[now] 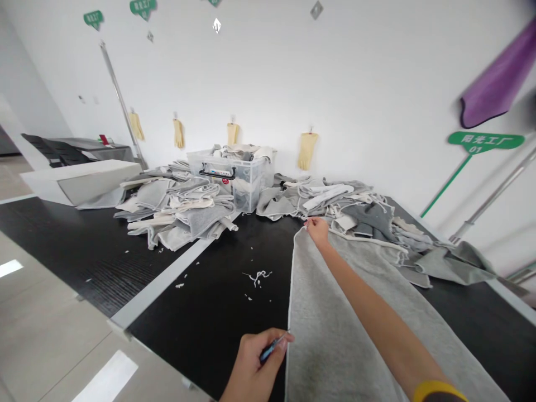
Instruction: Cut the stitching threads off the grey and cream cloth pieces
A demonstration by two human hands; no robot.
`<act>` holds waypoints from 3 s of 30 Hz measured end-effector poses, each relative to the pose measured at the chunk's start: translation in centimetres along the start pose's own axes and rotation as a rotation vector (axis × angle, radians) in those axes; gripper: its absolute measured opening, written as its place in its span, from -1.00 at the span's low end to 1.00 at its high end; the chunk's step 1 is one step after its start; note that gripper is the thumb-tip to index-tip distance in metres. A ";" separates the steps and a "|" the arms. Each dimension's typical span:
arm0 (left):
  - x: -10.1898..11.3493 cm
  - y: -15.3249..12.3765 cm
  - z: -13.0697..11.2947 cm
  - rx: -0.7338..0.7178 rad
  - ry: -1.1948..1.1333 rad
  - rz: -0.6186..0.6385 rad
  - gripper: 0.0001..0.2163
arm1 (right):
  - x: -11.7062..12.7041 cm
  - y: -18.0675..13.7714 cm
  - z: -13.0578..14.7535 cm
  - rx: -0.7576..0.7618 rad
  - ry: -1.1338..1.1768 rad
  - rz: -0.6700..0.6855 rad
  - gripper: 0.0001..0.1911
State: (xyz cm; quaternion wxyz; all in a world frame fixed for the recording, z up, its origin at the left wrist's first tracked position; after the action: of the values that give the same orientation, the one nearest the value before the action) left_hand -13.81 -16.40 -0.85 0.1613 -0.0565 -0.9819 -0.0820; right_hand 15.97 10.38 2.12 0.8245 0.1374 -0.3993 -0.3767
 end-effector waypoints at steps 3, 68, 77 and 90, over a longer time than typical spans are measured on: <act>0.5 0.6 -1.1 0.000 -0.031 -0.026 -0.66 | 2.7 -1.0 -0.7 -0.011 0.085 -0.055 -0.60; -12.6 22.3 -9.8 -0.573 0.607 -0.022 -0.71 | 11.8 -1.8 -0.1 -0.206 0.762 0.094 -0.64; -12.6 22.3 -9.7 -0.588 0.607 -0.005 -0.71 | 11.7 -1.9 0.0 -0.222 0.777 0.084 -0.67; -12.4 22.4 -9.8 -0.585 0.642 -0.015 -0.70 | 12.1 -2.0 0.3 -0.218 0.793 0.111 -0.65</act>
State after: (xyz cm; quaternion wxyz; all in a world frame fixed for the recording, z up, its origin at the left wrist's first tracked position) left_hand 3.91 2.78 7.45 0.4351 -0.0644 -0.8177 -0.3715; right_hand 19.49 0.21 7.95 0.9431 0.1622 -0.0151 -0.2898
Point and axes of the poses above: each hand's wrist, its own y-axis towards the middle knuckle, its own x-axis out of the back of the hand, z = x × y, the point moved 3 cm from there along y, towards the middle knuckle, and after that the axes turned 12 degrees about -z, right-handed, at the moved point
